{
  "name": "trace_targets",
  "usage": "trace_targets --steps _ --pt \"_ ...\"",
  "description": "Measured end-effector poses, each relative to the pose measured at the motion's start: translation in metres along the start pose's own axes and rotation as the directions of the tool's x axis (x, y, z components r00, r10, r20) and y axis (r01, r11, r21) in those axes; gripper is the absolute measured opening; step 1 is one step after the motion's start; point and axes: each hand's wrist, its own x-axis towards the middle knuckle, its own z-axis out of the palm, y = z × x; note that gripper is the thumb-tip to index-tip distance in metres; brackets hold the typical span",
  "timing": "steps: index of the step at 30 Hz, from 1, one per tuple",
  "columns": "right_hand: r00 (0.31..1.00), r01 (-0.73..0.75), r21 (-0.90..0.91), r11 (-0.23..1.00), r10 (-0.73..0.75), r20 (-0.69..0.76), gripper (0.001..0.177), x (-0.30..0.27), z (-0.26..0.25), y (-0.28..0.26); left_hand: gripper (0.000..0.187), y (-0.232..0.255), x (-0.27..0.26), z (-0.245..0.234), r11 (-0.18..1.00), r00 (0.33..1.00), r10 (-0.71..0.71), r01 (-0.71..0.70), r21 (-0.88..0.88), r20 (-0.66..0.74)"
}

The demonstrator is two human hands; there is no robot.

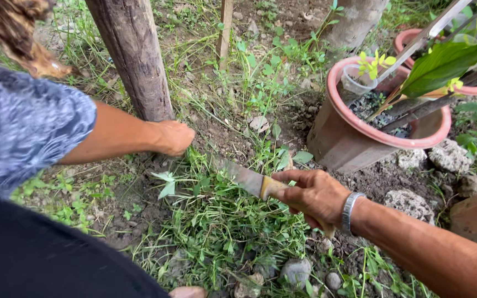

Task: The person clears weeds and loose debris from potted plants and the surrounding ground using a gardening knife and their hands.

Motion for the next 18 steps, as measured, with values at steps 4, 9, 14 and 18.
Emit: trace_targets --steps 4,9,14,18 --pt "1.000 -0.004 0.071 0.997 0.003 0.005 0.052 0.020 0.003 0.010 0.024 0.010 -0.001 -0.001 0.998 0.997 -0.063 0.062 0.018 0.035" --pt "0.990 -0.077 0.203 0.976 0.098 -0.099 0.046 0.037 0.028 0.032 0.022 0.003 -0.001 0.012 0.998 0.988 0.008 -0.018 -0.061 -0.154" --pt "0.978 0.080 -0.264 0.961 -0.127 -0.163 0.047 0.004 0.003 0.024 0.024 0.002 -0.001 0.028 0.970 0.997 -0.033 0.015 -0.243 -0.067" --pt "0.991 -0.055 -0.031 0.998 0.050 -0.126 0.043 -0.027 -0.014 0.014 0.018 0.016 -0.035 0.047 0.874 0.886 0.374 -0.436 -0.216 -0.275"
